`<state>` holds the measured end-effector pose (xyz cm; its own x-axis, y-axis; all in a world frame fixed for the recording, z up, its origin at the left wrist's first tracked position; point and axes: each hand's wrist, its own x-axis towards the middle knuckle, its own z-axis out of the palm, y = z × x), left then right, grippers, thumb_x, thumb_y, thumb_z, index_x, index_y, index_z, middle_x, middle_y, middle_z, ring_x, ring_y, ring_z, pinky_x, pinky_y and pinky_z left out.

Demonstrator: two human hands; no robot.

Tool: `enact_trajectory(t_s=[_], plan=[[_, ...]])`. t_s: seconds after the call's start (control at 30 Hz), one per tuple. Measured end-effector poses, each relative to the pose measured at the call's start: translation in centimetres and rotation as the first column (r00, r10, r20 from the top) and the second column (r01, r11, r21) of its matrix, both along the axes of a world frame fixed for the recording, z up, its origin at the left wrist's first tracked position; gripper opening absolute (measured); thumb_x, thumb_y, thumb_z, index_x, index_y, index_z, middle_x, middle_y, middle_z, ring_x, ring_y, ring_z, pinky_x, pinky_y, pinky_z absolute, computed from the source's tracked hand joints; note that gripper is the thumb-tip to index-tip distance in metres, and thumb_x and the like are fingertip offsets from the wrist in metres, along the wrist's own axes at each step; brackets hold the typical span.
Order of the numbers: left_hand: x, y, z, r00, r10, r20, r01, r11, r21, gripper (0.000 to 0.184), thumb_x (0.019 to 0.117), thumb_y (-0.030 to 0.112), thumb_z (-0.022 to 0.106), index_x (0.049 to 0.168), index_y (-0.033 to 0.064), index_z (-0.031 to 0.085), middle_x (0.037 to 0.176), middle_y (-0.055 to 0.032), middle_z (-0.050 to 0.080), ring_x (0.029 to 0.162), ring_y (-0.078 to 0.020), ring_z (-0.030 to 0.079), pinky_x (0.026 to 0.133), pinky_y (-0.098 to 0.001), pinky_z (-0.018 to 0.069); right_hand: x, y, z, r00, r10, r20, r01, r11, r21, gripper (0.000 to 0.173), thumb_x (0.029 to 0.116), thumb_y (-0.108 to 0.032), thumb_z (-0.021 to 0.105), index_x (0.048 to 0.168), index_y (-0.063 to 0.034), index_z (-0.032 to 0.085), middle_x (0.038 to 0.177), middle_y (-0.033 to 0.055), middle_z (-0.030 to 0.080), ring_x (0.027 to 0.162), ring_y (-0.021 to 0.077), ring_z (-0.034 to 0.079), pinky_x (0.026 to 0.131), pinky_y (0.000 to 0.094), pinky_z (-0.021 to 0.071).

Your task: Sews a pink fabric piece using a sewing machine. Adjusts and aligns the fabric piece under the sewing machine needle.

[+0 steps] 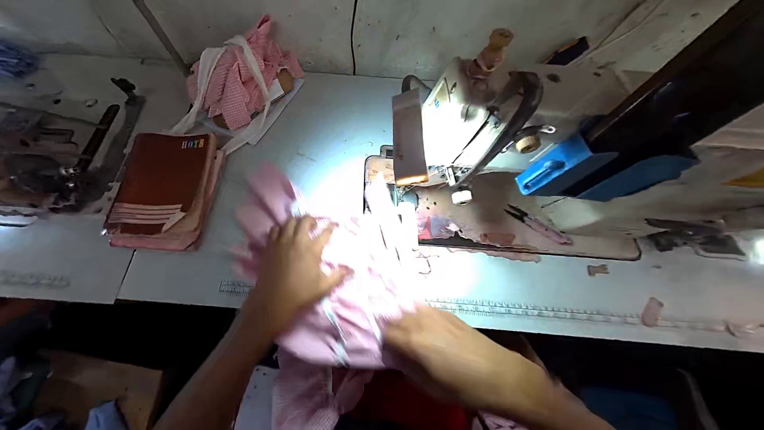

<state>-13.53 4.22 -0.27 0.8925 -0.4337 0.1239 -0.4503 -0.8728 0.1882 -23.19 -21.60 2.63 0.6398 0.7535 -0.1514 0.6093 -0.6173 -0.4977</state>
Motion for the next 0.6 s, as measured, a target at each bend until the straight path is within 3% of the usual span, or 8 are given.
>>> enact_trajectory(t_s=[0.07,0.13,0.17,0.23,0.3,0.37,0.5,0.6], plan=[[-3.1,-2.5,0.2,0.981,-0.188,-0.035,0.187,0.982,-0.028,0.075,0.0828,0.087,0.046,0.124,0.0308,0.073,0.106,-0.0074,0.072,0.097,-0.0309,0.065,0.085,-0.056,0.0484,-2.4,-2.3,2.5,0.948,0.071,-0.312,-0.083,0.996,-0.028,0.021,0.0973,-0.029,0.067,0.09,-0.0093,0.072,0.077,0.011,0.07,0.072,0.0331,0.07,0.059,0.0585,0.054],[-4.3,-5.7,-0.9,0.938,-0.344,-0.051,0.33,0.926,-0.184,0.057,0.094,0.073,0.045,0.117,0.0294,0.073,0.107,-0.0046,0.07,0.103,-0.0274,0.064,0.097,-0.0558,0.044,-2.4,-2.6,2.1,0.982,-0.053,-0.18,0.096,0.967,0.235,0.026,0.0996,-0.039,0.063,0.092,-0.0158,0.074,0.083,-0.0012,0.071,0.077,0.0132,0.07,0.068,0.04,0.0596],[-3.8,-7.1,-1.8,0.918,-0.394,-0.041,0.365,0.882,-0.298,0.044,0.0981,0.056,0.047,0.112,0.0251,0.075,0.11,-0.0049,0.07,0.109,-0.0269,0.063,0.101,-0.0552,0.0425,-1.4,-1.6,0.9,0.959,-0.254,-0.128,0.284,0.868,0.408,0.025,0.1016,-0.031,0.06,0.095,-0.0114,0.075,0.09,-0.0009,0.073,0.085,0.0079,0.07,0.078,0.0324,0.0605],[-1.7,-9.0,-3.1,0.908,-0.42,0.011,0.364,0.773,-0.52,0.029,0.0975,0.028,0.055,0.104,0.0119,0.078,0.12,-0.009,0.07,0.119,-0.0277,0.061,0.104,-0.053,0.045,1.6,0.4,-2.9,0.712,-0.699,-0.067,0.587,0.54,0.604,0.022,0.1017,-0.021,0.058,0.102,-0.0043,0.072,0.093,0.0022,0.072,0.087,0.0057,0.068,0.08,0.027,0.0591],[0.6,-9.4,-3.1,0.918,-0.396,-0.013,0.314,0.747,-0.586,0.035,0.0897,0.017,0.058,0.121,0.0092,0.073,0.132,-0.0094,0.062,0.128,-0.0257,0.056,0.105,-0.0497,0.047,4.5,-0.5,-5.5,0.521,-0.853,-0.009,0.71,0.428,0.559,0.022,0.1004,-0.02,0.059,0.115,-0.0055,0.067,0.102,0.0063,0.068,0.093,0.0137,0.065,0.083,0.0347,0.0559],[2.1,-9.1,-3.1,0.931,-0.365,-0.029,0.291,0.787,-0.544,0.045,0.0892,0.02,0.065,0.133,0.0102,0.066,0.132,-0.0098,0.062,0.126,-0.0256,0.056,0.105,-0.047,0.0468,6.3,-1.7,-5.9,0.519,-0.849,0.101,0.688,0.485,0.54,0.022,0.0994,-0.017,0.061,0.118,-0.0045,0.066,0.106,0.0091,0.067,0.096,0.017,0.066,0.086,0.0351,0.0566],[3.6,-9.2,-3.7,0.968,-0.253,-0.004,0.211,0.815,-0.54,0.027,0.0967,0.032,0.07,0.116,0.0128,0.075,0.109,-0.0053,0.069,0.111,-0.0228,0.06,0.1,-0.0407,0.0467,8.2,-1.8,-5.7,0.555,-0.769,0.318,0.537,0.623,0.569,0.018,0.0977,-0.014,0.065,0.111,-0.0047,0.071,0.104,0.0097,0.068,0.101,0.0243,0.063,0.09,0.0402,0.0515],[4.2,-9.7,-3.4,0.988,-0.155,-0.003,0.126,0.814,-0.567,0.028,0.0955,0.026,0.072,0.118,0.0108,0.073,0.103,-0.004,0.072,0.106,-0.0218,0.063,0.099,-0.0402,0.0472,7.0,-0.9,-5.0,0.589,-0.718,0.37,0.512,0.686,0.516,0.02,0.0969,-0.016,0.065,0.111,-0.0063,0.075,0.105,0.0098,0.07,0.102,0.0256,0.065,0.088,0.0406,0.0535]])
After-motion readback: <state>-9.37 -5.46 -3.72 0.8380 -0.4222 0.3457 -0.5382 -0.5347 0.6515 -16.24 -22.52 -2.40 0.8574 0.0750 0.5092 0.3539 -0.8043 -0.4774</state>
